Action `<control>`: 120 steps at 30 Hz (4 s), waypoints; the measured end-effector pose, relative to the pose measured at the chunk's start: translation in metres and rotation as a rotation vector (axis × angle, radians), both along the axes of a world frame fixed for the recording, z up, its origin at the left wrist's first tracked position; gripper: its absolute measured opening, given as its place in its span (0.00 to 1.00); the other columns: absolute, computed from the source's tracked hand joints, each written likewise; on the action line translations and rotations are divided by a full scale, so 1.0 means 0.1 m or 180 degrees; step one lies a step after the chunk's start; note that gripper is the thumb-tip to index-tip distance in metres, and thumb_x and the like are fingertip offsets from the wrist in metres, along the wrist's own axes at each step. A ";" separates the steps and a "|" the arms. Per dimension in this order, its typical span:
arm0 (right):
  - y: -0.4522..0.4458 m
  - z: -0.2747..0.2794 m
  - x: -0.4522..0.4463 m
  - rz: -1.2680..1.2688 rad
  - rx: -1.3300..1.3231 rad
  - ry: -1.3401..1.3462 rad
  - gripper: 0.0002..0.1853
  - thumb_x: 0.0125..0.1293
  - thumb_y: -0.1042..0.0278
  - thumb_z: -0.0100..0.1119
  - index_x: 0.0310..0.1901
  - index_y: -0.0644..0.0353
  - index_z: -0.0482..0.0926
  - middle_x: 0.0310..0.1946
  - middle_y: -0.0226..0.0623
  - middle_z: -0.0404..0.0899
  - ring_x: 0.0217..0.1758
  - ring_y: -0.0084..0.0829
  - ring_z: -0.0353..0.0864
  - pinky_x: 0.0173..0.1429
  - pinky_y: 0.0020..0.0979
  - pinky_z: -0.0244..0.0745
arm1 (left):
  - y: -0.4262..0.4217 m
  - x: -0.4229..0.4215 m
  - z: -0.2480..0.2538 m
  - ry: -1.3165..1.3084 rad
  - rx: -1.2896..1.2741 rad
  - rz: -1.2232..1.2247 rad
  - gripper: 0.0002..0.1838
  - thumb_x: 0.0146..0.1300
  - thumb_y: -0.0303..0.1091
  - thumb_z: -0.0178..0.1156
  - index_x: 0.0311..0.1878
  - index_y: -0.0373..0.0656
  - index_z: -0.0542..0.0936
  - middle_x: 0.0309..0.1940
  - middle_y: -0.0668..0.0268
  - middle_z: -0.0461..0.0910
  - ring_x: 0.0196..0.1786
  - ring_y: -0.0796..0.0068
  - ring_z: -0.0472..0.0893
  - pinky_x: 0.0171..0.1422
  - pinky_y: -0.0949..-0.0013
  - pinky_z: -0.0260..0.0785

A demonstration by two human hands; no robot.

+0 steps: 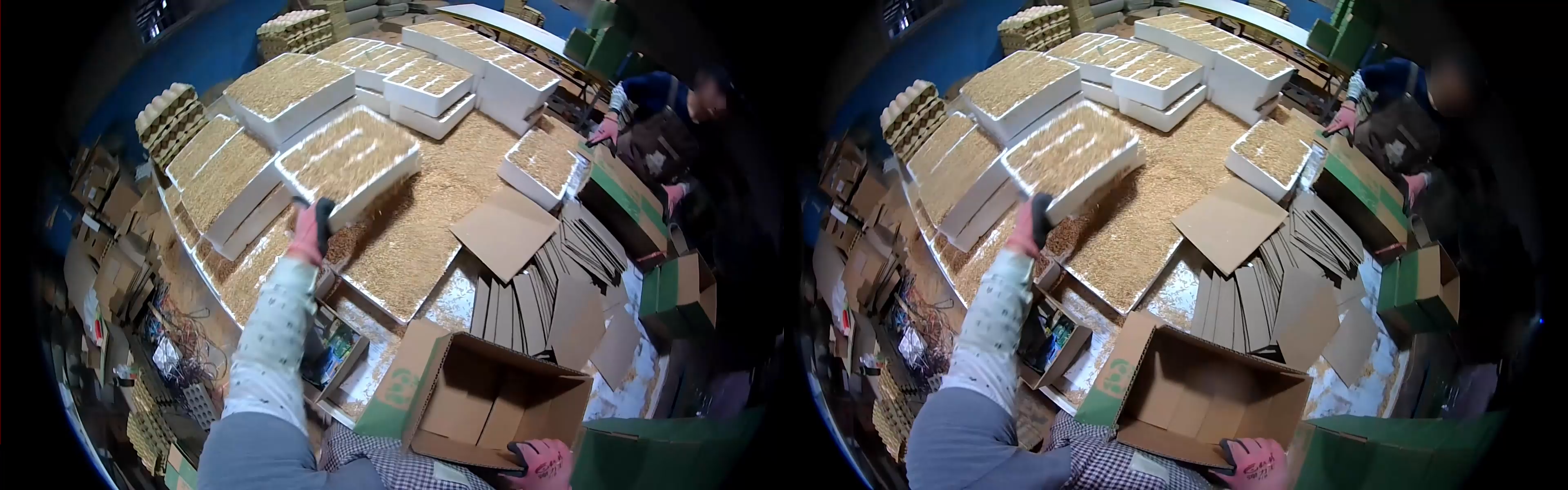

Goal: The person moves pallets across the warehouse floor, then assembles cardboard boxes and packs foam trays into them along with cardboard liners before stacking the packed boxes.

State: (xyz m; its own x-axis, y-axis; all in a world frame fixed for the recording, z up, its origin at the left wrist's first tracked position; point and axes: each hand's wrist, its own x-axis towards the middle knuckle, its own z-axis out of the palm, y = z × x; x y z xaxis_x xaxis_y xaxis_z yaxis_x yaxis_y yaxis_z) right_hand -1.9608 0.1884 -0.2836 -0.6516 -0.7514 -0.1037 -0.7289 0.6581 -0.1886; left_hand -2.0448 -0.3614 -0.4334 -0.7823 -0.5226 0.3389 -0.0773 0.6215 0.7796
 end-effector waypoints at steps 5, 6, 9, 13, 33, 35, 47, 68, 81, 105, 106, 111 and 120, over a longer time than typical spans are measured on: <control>0.09 0.03 0.03 0.0106 0.0046 0.0119 0.42 0.36 0.40 0.69 0.55 0.52 0.73 0.55 0.41 0.71 0.58 0.41 0.70 0.66 0.36 0.59 | 0.83 1.14 0.25 0.0616 0.2504 -0.0617 0.11 0.63 0.36 0.52 0.47 0.43 0.72 0.40 0.63 0.74 0.46 0.70 0.74 0.51 0.66 0.70; 0.14 0.04 0.03 0.0071 -0.0210 -0.0094 0.46 0.37 0.38 0.68 0.60 0.54 0.68 0.59 0.43 0.67 0.61 0.42 0.67 0.68 0.39 0.56 | 1.01 1.26 0.38 0.0892 0.3819 -0.0453 0.11 0.64 0.37 0.50 0.46 0.43 0.73 0.41 0.64 0.75 0.48 0.69 0.75 0.54 0.63 0.70; 0.26 -0.06 -0.02 -0.0512 -0.2327 -0.1840 0.59 0.43 0.32 0.64 0.70 0.58 0.48 0.70 0.42 0.51 0.70 0.40 0.55 0.73 0.42 0.46 | 1.68 1.44 0.89 0.0807 0.4521 -0.0979 0.09 0.62 0.38 0.50 0.40 0.46 0.74 0.39 0.64 0.76 0.48 0.67 0.76 0.56 0.62 0.68; 0.25 -0.05 -0.15 -0.1034 -0.5166 -0.3247 0.61 0.48 0.27 0.57 0.72 0.56 0.35 0.72 0.43 0.37 0.72 0.39 0.50 0.72 0.38 0.49 | 2.17 1.59 0.77 0.0493 0.1216 -0.1735 0.06 0.61 0.30 0.52 0.40 0.42 0.73 0.40 0.65 0.75 0.47 0.74 0.74 0.53 0.67 0.67; 0.26 -0.26 0.05 -0.0601 0.0288 0.0044 0.24 0.53 0.73 0.53 0.52 0.71 0.66 0.40 0.57 0.75 0.43 0.48 0.78 0.49 0.37 0.74 | 1.49 2.03 0.03 -0.3013 -0.1530 0.0302 0.18 0.57 0.48 0.57 0.42 0.44 0.79 0.36 0.57 0.82 0.41 0.57 0.81 0.45 0.59 0.73; 0.09 -0.32 0.09 -0.0952 0.0817 -0.0154 0.17 0.55 0.73 0.51 0.47 0.68 0.70 0.37 0.50 0.77 0.43 0.45 0.79 0.40 0.41 0.77 | 1.29 2.04 -0.32 -0.3333 -0.1891 0.0057 0.11 0.57 0.33 0.50 0.40 0.44 0.80 0.38 0.56 0.82 0.44 0.58 0.81 0.46 0.60 0.73; 0.67 -1.26 -1.96 -0.3270 -0.0974 -0.0132 0.47 0.50 0.29 0.54 0.64 0.56 0.60 0.57 0.52 0.65 0.57 0.48 0.69 0.59 0.47 0.63 | 1.42 2.01 0.49 -0.1606 -0.1820 0.1085 0.24 0.40 0.38 0.70 0.44 0.44 0.76 0.39 0.59 0.79 0.46 0.58 0.77 0.52 0.60 0.68; 0.00 -0.30 -0.06 0.1262 0.0170 -0.0929 0.12 0.60 0.63 0.50 0.42 0.57 0.75 0.39 0.41 0.76 0.42 0.39 0.78 0.45 0.34 0.74 | 3.28 1.10 1.59 -0.2277 -0.3023 -0.2631 0.23 0.41 0.40 0.71 0.41 0.42 0.75 0.42 0.60 0.76 0.47 0.60 0.76 0.51 0.63 0.69; 0.48 -0.30 -0.23 -0.0220 0.0023 -0.0721 0.13 0.53 0.58 0.53 0.30 0.61 0.77 0.32 0.45 0.79 0.39 0.43 0.79 0.45 0.40 0.73 | 2.12 1.48 1.20 -0.1461 -0.0897 -0.2372 0.58 0.37 0.45 0.75 0.70 0.43 0.52 0.65 0.44 0.57 0.70 0.46 0.54 0.73 0.56 0.48; 1.78 3.75 1.83 -0.1756 -0.3736 0.2089 0.48 0.48 0.62 0.70 0.68 0.61 0.52 0.66 0.43 0.57 0.68 0.34 0.56 0.71 0.33 0.50 | 5.51 -0.08 4.14 0.2364 0.0372 -0.4364 0.23 0.67 0.38 0.49 0.62 0.38 0.66 0.50 0.62 0.75 0.52 0.72 0.75 0.52 0.71 0.69; 1.97 4.06 1.83 -0.1760 -0.3460 0.2462 0.47 0.48 0.61 0.69 0.68 0.61 0.53 0.65 0.42 0.58 0.68 0.34 0.57 0.71 0.34 0.50 | 5.80 -0.12 4.49 0.2686 0.0214 -0.4241 0.22 0.70 0.39 0.45 0.63 0.39 0.65 0.52 0.63 0.74 0.54 0.71 0.74 0.55 0.71 0.68; 2.91 4.80 1.52 -0.2353 -0.2214 0.3268 0.42 0.52 0.58 0.64 0.66 0.60 0.55 0.63 0.42 0.61 0.66 0.34 0.59 0.70 0.34 0.53 | 6.73 -0.49 4.84 0.1976 0.2377 -0.5445 0.25 0.63 0.40 0.58 0.60 0.37 0.69 0.46 0.69 0.77 0.46 0.81 0.74 0.49 0.77 0.67; 4.10 4.55 1.24 -0.2615 -0.2110 0.3042 0.33 0.59 0.54 0.55 0.63 0.59 0.61 0.60 0.41 0.65 0.64 0.33 0.63 0.67 0.34 0.58 | 6.95 -0.49 4.73 0.2417 0.2042 -0.4344 0.24 0.69 0.43 0.47 0.62 0.37 0.67 0.58 0.63 0.71 0.58 0.75 0.69 0.63 0.72 0.58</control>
